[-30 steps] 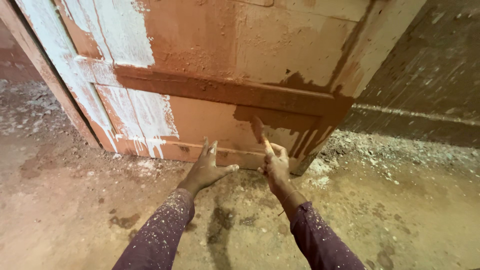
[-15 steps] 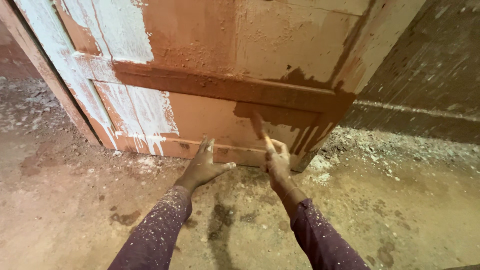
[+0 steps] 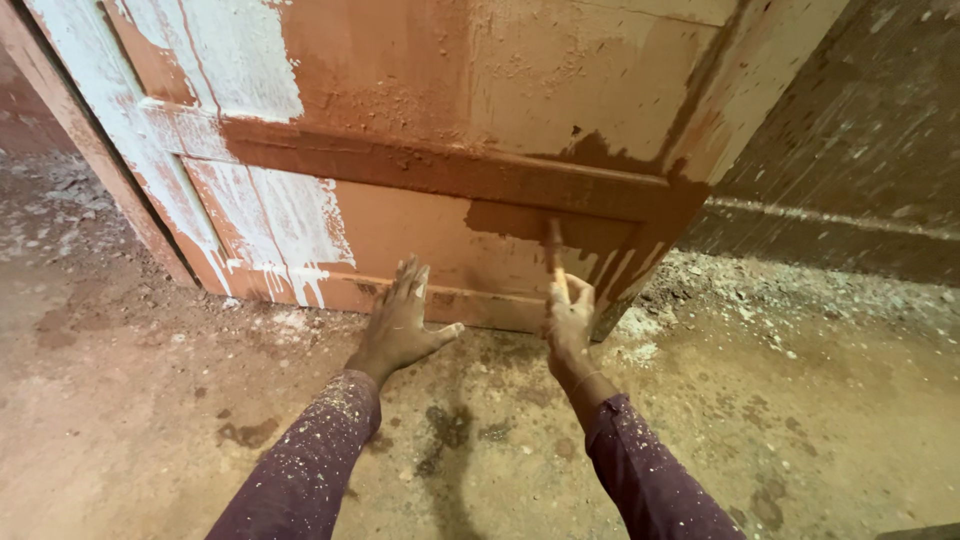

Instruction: The person paints a wooden door with a paintbrush, applying reddish-brown paint over areas where white paint shows through. They work across the lower panels and rails of the door, steadying the door with one hand while brushing with the other, moving to different sections to cover unpainted patches.

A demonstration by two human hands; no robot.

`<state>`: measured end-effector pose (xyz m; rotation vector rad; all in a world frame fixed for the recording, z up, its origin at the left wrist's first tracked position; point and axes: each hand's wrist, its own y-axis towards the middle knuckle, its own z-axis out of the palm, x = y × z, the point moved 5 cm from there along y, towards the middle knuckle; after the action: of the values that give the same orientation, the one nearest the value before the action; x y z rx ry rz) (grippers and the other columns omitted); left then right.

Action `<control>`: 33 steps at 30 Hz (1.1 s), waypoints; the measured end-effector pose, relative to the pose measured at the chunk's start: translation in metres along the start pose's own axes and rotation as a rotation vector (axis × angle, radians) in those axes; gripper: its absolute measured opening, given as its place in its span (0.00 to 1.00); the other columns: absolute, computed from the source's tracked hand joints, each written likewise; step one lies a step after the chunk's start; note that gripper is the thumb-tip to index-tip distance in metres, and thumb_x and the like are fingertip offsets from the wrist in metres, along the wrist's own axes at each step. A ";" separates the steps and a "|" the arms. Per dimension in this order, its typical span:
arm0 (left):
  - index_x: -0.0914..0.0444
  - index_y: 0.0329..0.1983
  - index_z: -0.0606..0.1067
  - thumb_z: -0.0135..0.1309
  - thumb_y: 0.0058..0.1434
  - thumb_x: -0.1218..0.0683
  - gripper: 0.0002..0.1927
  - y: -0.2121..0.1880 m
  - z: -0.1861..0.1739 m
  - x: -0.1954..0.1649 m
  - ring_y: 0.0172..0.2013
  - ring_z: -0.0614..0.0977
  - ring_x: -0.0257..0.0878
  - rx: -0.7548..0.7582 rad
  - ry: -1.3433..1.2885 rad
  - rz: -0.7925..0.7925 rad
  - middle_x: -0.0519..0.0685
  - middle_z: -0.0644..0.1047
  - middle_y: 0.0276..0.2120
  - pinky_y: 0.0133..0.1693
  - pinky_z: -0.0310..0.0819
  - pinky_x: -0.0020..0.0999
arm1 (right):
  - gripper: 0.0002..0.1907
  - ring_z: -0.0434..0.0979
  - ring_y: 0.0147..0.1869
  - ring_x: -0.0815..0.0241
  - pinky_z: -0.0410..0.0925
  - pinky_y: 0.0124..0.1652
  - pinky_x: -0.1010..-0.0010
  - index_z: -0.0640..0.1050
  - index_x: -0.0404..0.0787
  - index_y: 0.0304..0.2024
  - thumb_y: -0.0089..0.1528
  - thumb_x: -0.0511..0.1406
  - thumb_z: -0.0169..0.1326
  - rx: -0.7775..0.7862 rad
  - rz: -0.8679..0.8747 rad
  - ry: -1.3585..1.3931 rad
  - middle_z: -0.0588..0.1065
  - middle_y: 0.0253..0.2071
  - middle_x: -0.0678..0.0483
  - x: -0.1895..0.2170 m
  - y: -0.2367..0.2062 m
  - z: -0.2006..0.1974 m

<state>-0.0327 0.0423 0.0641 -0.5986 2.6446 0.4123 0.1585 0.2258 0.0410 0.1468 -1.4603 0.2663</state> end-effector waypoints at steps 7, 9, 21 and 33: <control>0.65 0.76 0.48 0.57 0.52 0.31 0.58 0.003 0.003 -0.001 0.76 0.43 0.49 -0.056 0.056 -0.010 0.55 0.43 0.77 0.72 0.35 0.54 | 0.13 0.61 0.23 0.69 0.58 0.18 0.78 0.70 0.43 0.56 0.70 0.38 0.48 0.155 0.013 0.056 0.67 0.29 0.57 -0.001 -0.005 0.014; 0.65 0.76 0.48 0.58 0.52 0.31 0.59 0.003 0.004 0.000 0.76 0.43 0.49 -0.055 0.062 -0.006 0.55 0.43 0.77 0.72 0.35 0.55 | 0.12 0.60 0.22 0.69 0.57 0.17 0.76 0.70 0.43 0.55 0.70 0.38 0.48 0.020 0.027 0.080 0.68 0.29 0.57 -0.005 0.001 0.005; 0.66 0.75 0.49 0.61 0.51 0.34 0.58 0.001 -0.007 -0.009 0.76 0.41 0.50 -0.122 0.058 0.009 0.57 0.43 0.77 0.71 0.31 0.54 | 0.12 0.63 0.25 0.70 0.59 0.20 0.76 0.72 0.46 0.54 0.68 0.37 0.49 0.002 -0.048 -0.100 0.70 0.33 0.58 -0.007 0.000 0.005; 0.67 0.77 0.46 0.51 0.57 0.36 0.53 -0.002 -0.034 -0.032 0.76 0.40 0.50 -0.460 0.322 0.195 0.58 0.39 0.77 0.72 0.30 0.59 | 0.19 0.71 0.22 0.62 0.66 0.23 0.68 0.67 0.42 0.64 0.71 0.35 0.48 -0.066 -0.938 -0.713 0.78 0.32 0.48 0.066 -0.074 0.044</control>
<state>-0.0156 0.0393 0.1074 -0.5810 2.9410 1.0841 0.1416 0.1491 0.1163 0.9105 -1.9178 -0.6625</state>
